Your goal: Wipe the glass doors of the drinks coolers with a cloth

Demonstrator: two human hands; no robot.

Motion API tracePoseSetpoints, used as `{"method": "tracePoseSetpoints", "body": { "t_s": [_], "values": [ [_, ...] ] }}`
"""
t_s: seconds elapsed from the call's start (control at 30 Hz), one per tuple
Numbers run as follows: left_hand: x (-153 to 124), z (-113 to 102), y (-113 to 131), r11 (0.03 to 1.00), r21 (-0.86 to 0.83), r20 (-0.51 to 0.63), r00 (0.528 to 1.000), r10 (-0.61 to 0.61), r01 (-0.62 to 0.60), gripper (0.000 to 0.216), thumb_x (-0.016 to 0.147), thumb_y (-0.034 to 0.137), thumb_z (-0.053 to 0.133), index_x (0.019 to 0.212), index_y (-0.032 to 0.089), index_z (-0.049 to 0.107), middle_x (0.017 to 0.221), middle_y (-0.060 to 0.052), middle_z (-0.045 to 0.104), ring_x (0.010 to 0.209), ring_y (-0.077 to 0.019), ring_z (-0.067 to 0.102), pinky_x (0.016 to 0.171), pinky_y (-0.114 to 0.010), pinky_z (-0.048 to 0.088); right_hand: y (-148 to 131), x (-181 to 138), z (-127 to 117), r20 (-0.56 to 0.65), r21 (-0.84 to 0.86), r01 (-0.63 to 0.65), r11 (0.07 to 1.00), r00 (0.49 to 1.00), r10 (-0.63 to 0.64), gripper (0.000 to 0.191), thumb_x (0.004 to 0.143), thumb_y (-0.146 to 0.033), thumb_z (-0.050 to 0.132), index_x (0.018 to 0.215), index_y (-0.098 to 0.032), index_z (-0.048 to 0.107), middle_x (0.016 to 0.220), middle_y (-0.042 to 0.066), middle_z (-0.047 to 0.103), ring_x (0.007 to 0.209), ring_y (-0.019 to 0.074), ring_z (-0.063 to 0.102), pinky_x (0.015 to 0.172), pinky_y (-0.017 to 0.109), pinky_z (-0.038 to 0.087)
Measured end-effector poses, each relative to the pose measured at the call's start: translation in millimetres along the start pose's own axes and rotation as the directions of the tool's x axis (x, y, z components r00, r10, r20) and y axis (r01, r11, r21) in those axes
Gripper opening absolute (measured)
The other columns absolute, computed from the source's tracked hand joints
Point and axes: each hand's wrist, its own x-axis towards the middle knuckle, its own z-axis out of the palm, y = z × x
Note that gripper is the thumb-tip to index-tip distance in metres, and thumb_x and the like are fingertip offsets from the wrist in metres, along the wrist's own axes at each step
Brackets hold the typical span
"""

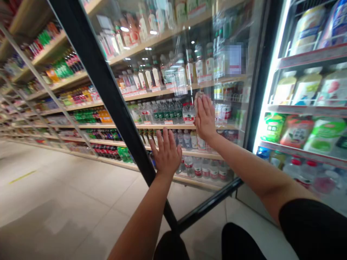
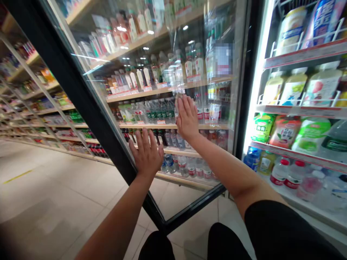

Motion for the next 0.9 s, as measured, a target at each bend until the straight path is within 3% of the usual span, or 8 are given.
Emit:
{"method": "tracePoseSetpoints", "body": {
  "t_s": [0.07, 0.17, 0.27, 0.33, 0.47, 0.57, 0.73, 0.9],
  "values": [
    [-1.2, 0.4, -1.8, 1.000, 0.011, -0.022, 1.000, 0.020, -0.020, 0.067, 0.102, 0.036, 0.048, 0.159, 0.006, 0.028, 0.162, -0.026, 0.029, 0.156, -0.0361, 0.012, 0.124, -0.069, 0.008, -20.9, -0.7, 6.0, -0.003, 0.015, 0.008, 1.000, 1.000, -0.008, 0.067, 0.101, -0.025, 0.031, 0.165, -0.020, 0.013, 0.172, 0.005, 0.018, 0.161, 0.0234, 0.007, 0.131, 0.052, 0.014],
    [-2.5, 1.0, -5.1, 0.997, 0.036, -0.082, 0.994, 0.075, -0.072, 0.069, 0.104, 0.042, 0.040, 0.160, 0.006, 0.023, 0.162, -0.024, 0.030, 0.157, -0.0324, 0.008, 0.126, -0.063, 0.007, -47.2, -44.0, 14.3, 0.099, 0.056, 0.174, 0.983, 0.979, -0.179, 0.061, 0.101, -0.029, 0.035, 0.161, -0.022, 0.031, 0.166, 0.006, 0.035, 0.159, 0.0235, 0.016, 0.130, 0.050, 0.016],
    [-2.9, 1.6, -7.5, 0.995, 0.040, -0.118, 0.988, 0.101, -0.096, 0.071, 0.106, 0.049, 0.028, 0.161, 0.006, 0.020, 0.162, -0.024, 0.031, 0.158, -0.0305, 0.007, 0.127, -0.060, 0.007, -52.7, -82.8, 15.6, 0.189, 0.096, 0.386, 0.918, 0.898, -0.397, 0.052, 0.102, -0.032, 0.040, 0.153, -0.027, 0.048, 0.157, 0.004, 0.051, 0.155, 0.0213, 0.031, 0.130, 0.044, 0.018],
    [-3.0, 2.2, -8.2, 0.995, 0.013, -0.126, 0.987, 0.098, -0.097, 0.073, 0.106, 0.053, 0.024, 0.161, 0.006, 0.020, 0.163, -0.024, 0.030, 0.158, -0.0313, 0.009, 0.127, -0.060, 0.006, -47.6, -80.1, 12.0, 0.200, 0.096, 0.431, 0.897, 0.875, -0.441, 0.051, 0.102, -0.032, 0.042, 0.152, -0.028, 0.048, 0.156, 0.002, 0.052, 0.154, 0.0200, 0.032, 0.130, 0.042, 0.017],
    [-3.0, 2.3, -8.0, 0.995, -0.049, -0.136, 0.987, 0.082, -0.089, 0.075, 0.105, 0.053, 0.031, 0.163, 0.008, 0.015, 0.164, -0.024, 0.028, 0.158, -0.0335, 0.010, 0.126, -0.063, 0.004, -36.7, -31.4, 3.8, 0.112, 0.036, 0.202, 0.979, 0.972, -0.205, 0.059, 0.102, -0.028, 0.038, 0.160, -0.023, 0.035, 0.165, 0.004, 0.037, 0.158, 0.0216, 0.020, 0.131, 0.045, 0.014],
    [-2.5, 0.9, -7.1, 0.996, 0.010, -0.114, 0.989, 0.093, -0.092, 0.073, 0.104, 0.048, 0.038, 0.163, 0.011, 0.014, 0.165, -0.023, 0.026, 0.158, -0.0345, 0.009, 0.125, -0.064, 0.006, -31.3, -23.0, 3.7, 0.044, 0.017, 0.052, 0.998, 0.998, -0.053, 0.062, 0.101, -0.025, 0.035, 0.162, -0.021, 0.028, 0.167, 0.005, 0.032, 0.159, 0.0218, 0.016, 0.130, 0.047, 0.015],
    [-2.2, 0.8, -7.8, 0.994, 0.081, -0.090, 0.993, 0.077, -0.070, 0.073, 0.100, 0.040, 0.052, 0.162, 0.015, 0.022, 0.164, -0.023, 0.028, 0.157, -0.0376, 0.013, 0.123, -0.068, 0.011, -10.6, -69.1, 6.7, 0.047, 0.020, 0.160, 0.987, 0.986, -0.161, 0.058, 0.100, -0.025, 0.038, 0.157, -0.020, 0.040, 0.160, 0.008, 0.046, 0.157, 0.0227, 0.024, 0.129, 0.047, 0.018],
    [-2.5, 4.2, -11.0, 0.991, 0.110, -0.092, 0.992, 0.086, -0.076, 0.077, 0.098, 0.037, 0.056, 0.162, 0.014, 0.021, 0.164, -0.025, 0.026, 0.156, -0.0408, 0.014, 0.120, -0.073, 0.014, 33.7, -46.4, 2.6, 0.039, 0.012, 0.033, 0.999, 0.999, -0.034, 0.060, 0.099, -0.024, 0.036, 0.159, -0.022, 0.036, 0.164, 0.007, 0.039, 0.157, 0.0227, 0.024, 0.130, 0.049, 0.018]
  ]
}}
